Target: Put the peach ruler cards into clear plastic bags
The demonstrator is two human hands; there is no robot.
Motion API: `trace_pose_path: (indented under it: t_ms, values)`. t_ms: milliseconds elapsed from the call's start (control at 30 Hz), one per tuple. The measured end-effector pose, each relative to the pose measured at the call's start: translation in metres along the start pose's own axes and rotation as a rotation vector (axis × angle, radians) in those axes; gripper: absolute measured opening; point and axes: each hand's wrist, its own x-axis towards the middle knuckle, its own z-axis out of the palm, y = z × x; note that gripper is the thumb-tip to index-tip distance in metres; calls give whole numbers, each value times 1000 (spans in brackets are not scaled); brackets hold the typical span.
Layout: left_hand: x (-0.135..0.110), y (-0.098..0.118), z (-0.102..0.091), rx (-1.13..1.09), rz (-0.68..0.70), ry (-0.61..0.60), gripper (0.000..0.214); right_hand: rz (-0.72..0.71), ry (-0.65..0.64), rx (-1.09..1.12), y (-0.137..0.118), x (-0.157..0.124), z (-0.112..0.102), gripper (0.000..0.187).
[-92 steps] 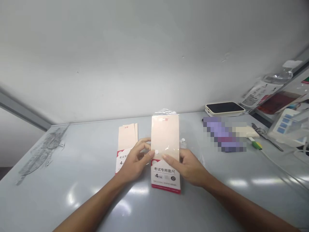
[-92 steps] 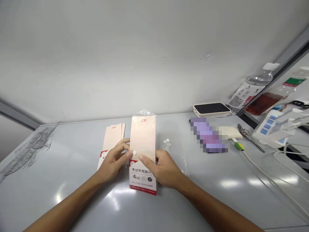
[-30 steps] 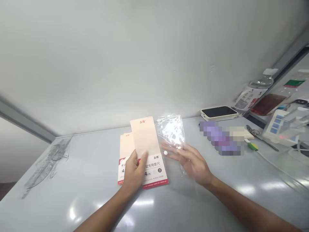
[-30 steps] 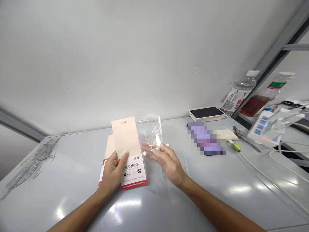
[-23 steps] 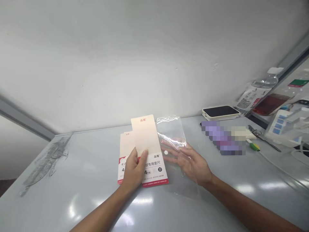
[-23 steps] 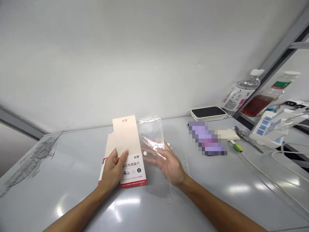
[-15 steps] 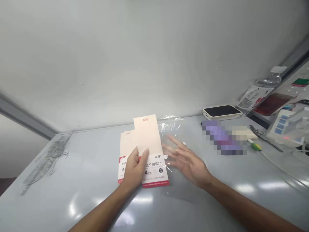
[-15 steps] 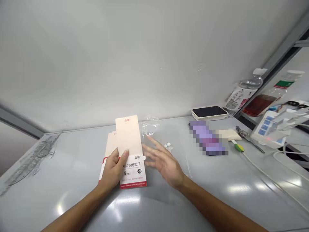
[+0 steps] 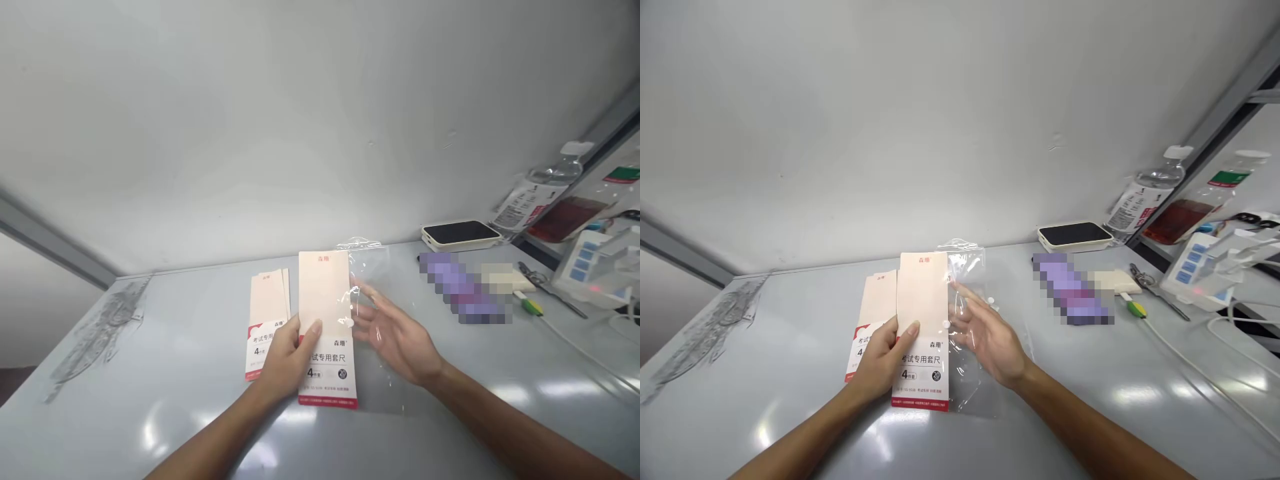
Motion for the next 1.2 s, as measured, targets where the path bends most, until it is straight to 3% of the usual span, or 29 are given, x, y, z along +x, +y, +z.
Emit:
trace_pose_path:
  t_ms: [167, 333, 500, 633, 767, 867, 933, 1067, 1200]
  values:
    - [-3, 0, -1, 276, 111, 142, 27, 110, -104, -69, 7, 0, 5, 44]
    - [-6, 4, -2, 222, 243, 110, 38, 98, -110, -115, 9, 0, 2, 35]
    - [-1, 4, -10, 26, 139, -64, 36, 93, -122, -263, 0, -1, -7, 32]
    - [4, 2, -13, 28, 169, -145, 35, 93, -160, -344, -4, -2, -10, 29]
    - [4, 3, -9, -100, 62, -3, 23, 40, -161, -422, -7, -4, -7, 28]
    - [5, 4, -9, -167, -6, 96, 55, 25, -155, -446, -9, -5, -3, 30]
    - [6, 5, -12, -189, -27, 46, 66, 38, -182, -449, -10, -6, -2, 32]
    - [8, 3, -14, -201, -61, -149, 25, 58, -225, -484, -10, -5, -3, 29]
    - [10, -2, -11, -107, -72, -143, 32, 62, -172, -494, -8, -4, -5, 28]
